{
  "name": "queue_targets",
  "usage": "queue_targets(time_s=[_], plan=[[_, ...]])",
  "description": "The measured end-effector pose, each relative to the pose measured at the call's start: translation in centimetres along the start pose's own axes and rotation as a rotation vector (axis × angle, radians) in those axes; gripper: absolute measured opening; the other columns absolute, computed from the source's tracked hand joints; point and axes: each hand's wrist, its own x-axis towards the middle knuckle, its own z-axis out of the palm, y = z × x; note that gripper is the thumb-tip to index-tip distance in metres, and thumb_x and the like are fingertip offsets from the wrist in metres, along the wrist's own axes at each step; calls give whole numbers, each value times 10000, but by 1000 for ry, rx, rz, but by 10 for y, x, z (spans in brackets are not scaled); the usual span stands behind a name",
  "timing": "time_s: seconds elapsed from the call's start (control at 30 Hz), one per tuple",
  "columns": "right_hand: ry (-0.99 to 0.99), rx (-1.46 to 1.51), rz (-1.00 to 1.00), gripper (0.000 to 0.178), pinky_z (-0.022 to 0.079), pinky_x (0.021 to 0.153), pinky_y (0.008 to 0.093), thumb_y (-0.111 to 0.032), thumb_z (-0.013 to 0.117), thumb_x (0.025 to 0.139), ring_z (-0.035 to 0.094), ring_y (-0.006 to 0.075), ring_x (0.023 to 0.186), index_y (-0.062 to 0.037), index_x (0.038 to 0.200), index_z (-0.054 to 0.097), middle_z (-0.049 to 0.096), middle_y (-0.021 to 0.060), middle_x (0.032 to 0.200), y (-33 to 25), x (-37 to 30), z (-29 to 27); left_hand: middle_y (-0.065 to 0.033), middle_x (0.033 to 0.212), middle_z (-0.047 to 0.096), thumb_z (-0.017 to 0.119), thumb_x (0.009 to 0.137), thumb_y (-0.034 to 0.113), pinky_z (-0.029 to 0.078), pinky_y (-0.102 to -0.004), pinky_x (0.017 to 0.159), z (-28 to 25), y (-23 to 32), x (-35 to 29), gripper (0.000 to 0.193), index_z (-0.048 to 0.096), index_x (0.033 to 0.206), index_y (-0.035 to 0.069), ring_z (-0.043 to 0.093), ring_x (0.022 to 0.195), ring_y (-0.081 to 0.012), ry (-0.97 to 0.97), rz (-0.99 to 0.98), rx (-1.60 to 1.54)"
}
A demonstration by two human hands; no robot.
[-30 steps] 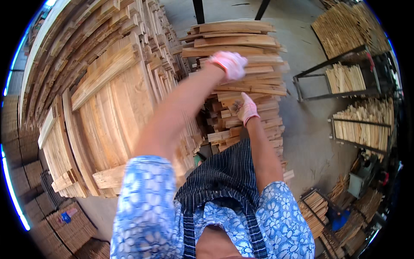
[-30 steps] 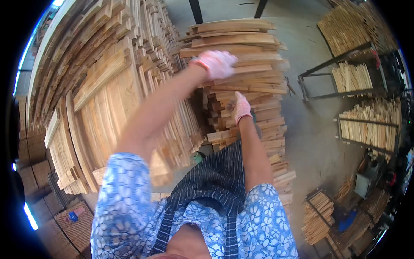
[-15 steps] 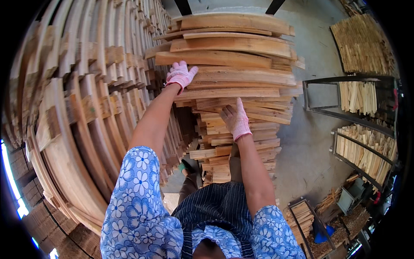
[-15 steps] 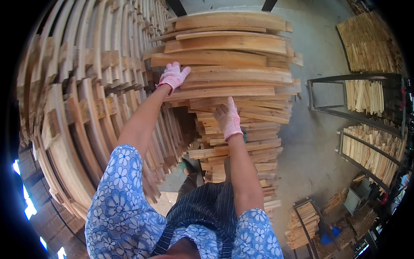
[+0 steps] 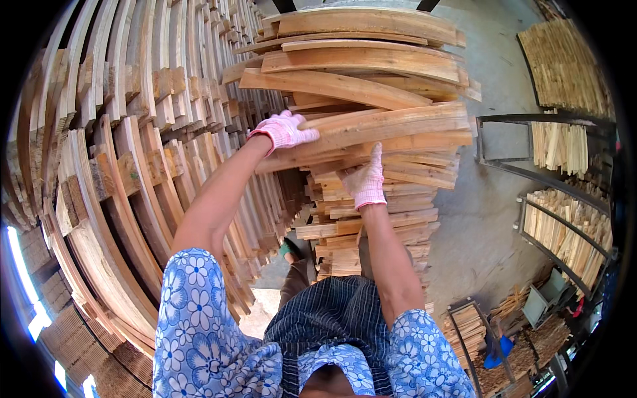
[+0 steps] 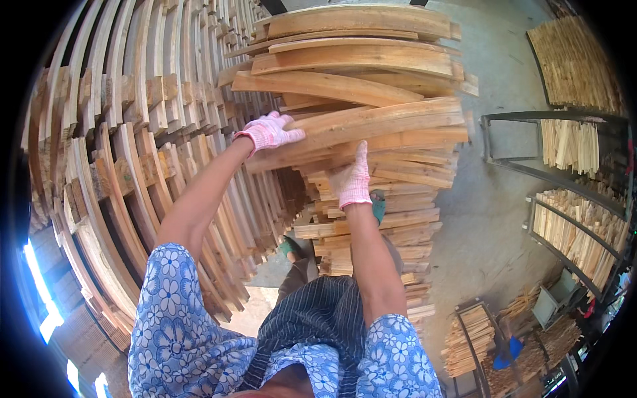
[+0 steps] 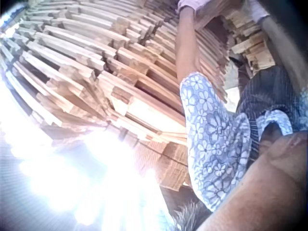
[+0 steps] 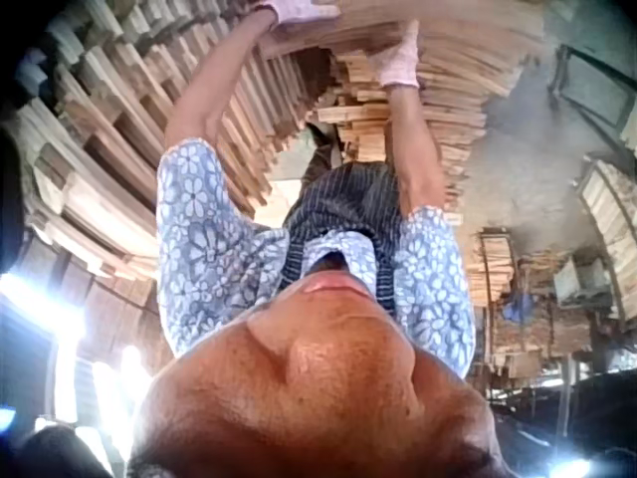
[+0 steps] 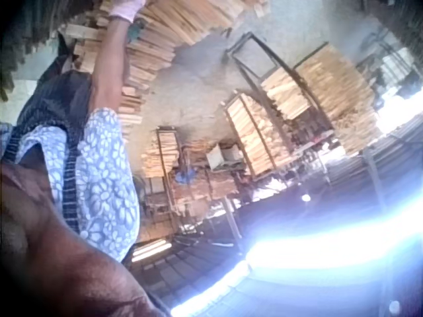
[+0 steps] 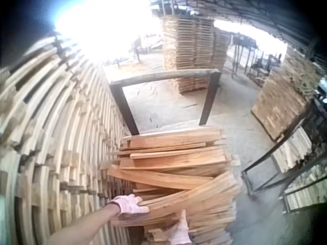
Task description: The person lifts stacks of wooden planks from a pile on the floor and places them onto a metal rack. They repeat this process, moving multiple bundles of lumber to organize them on the rack.
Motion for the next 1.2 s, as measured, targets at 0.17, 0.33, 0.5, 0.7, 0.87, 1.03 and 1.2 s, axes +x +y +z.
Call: queue_targets(time_s=[0.17,0.33,0.5,0.7,0.87,1.03,1.2], plan=[[65,-138,-63,949,408,1111,600,-571,805,857,453,346,1382,-238,1580,288,439,100,1548,11,6,-2,-216,1649,351,610,792,843,346,-444,1215,11,11,20,1147,329,1627,109,386,1498,-381,-83,10,9],[16,-61,-80,861,401,1104,602,-531,790,891,455,339,1381,-265,1559,316,438,89,1555,8,20,-18,-230,1635,372,702,710,844,360,-420,1206,10,24,27,1289,291,1625,34,400,1493,-368,-130,61,-152],[-24,-87,-55,886,343,1183,568,-636,700,911,427,329,1427,-171,1576,343,410,106,1591,-9,-20,-41,-228,1659,330,733,728,802,343,-416,1218,-13,53,11,1289,250,1634,22,374,1508,-358,-372,119,-118],[-88,-159,-174,992,378,1183,581,-666,715,880,422,365,1439,-123,1603,306,413,138,1594,-26,-41,-51,-258,1609,387,725,726,839,370,-437,1196,11,77,8,1293,240,1650,76,429,1463,-306,-448,184,-713],[46,-237,-235,1064,414,1155,575,-710,733,835,468,371,1400,-101,1599,311,456,191,1541,-29,-73,-34,-221,1653,307,800,738,735,301,-435,1236,53,87,7,1294,185,1654,58,317,1528,-308,-508,379,-915],[-17,-255,-371,936,520,1089,488,-678,653,922,578,343,1306,-73,1574,364,534,192,1478,-56,-136,-12,-215,1668,259,867,777,585,293,-425,1242,4,135,-48,1327,27,1674,86,283,1538,-287,-655,446,-885],[-197,-144,-394,817,580,1036,462,-623,615,974,649,317,1239,-67,1539,415,591,174,1440,-72,-222,20,-269,1671,196,774,795,714,316,-492,1240,-65,180,-148,1403,-121,1649,51,264,1548,-328,-634,461,-707]])
